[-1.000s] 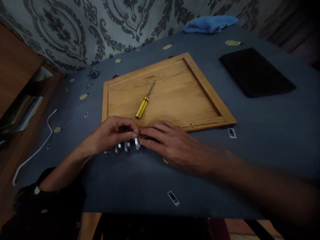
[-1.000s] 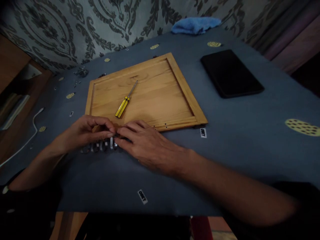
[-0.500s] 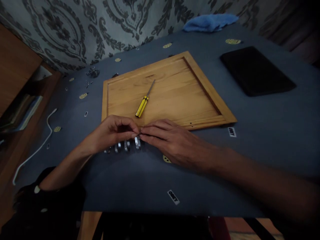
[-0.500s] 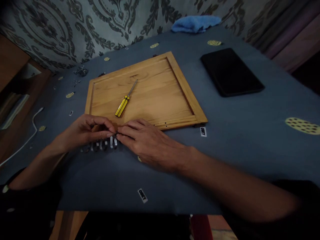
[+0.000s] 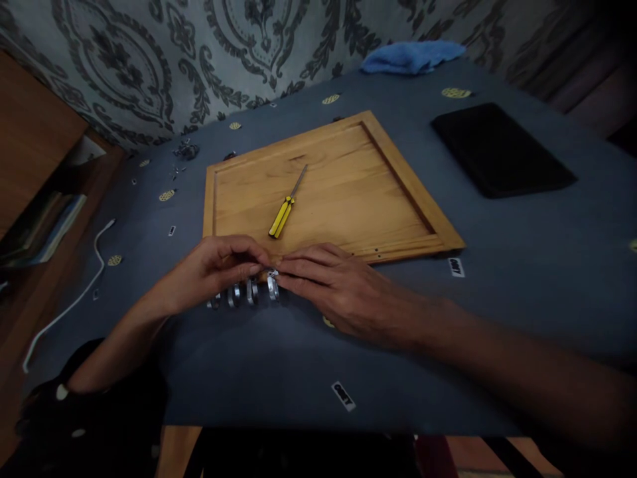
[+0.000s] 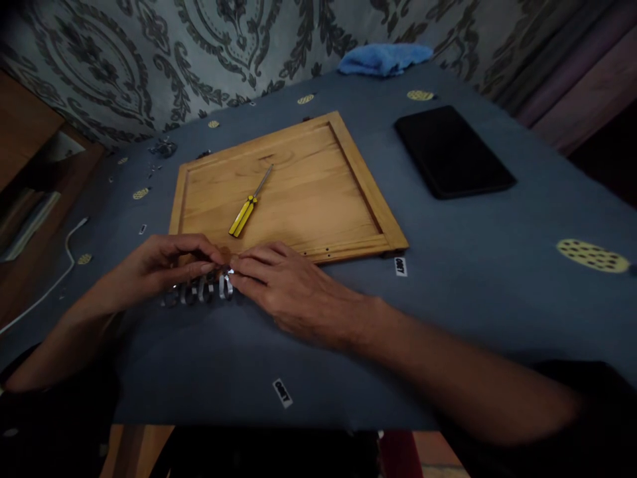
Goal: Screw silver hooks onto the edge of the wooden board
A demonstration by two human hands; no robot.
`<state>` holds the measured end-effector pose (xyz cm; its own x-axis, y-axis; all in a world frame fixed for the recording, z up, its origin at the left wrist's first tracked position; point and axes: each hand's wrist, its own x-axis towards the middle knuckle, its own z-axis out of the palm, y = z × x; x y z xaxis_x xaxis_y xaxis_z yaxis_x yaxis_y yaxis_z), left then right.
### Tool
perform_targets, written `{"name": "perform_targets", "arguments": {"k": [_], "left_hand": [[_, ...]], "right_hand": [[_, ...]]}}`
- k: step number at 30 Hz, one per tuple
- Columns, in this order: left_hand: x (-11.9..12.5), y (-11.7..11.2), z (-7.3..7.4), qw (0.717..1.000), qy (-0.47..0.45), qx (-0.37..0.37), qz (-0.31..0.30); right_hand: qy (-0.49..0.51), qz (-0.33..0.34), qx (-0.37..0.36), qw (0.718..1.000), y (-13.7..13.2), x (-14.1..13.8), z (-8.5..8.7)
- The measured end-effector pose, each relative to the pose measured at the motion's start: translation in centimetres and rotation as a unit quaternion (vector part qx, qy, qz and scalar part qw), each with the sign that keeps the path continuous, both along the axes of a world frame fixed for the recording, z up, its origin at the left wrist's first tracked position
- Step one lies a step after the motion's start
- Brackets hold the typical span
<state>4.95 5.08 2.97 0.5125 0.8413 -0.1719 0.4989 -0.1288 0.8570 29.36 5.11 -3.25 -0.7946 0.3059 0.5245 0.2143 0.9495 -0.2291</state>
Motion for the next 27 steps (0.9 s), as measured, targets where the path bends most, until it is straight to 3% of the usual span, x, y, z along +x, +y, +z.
{"name": "perform_targets", "arguments": {"k": [14, 27], "left_hand": [[-0.39, -0.42, -0.41, 0.995, 0.043, 0.081, -0.04], [-0.27, -0.29, -0.03, 0.994, 0.054, 0.074, -0.055]], "right_hand": [[-0.01, -0.003, 0.011, 1.0, 0.02, -0.14, -0.04], [0.001, 0.009, 0.016, 1.0, 0.11, 0.15, 0.06]]}}
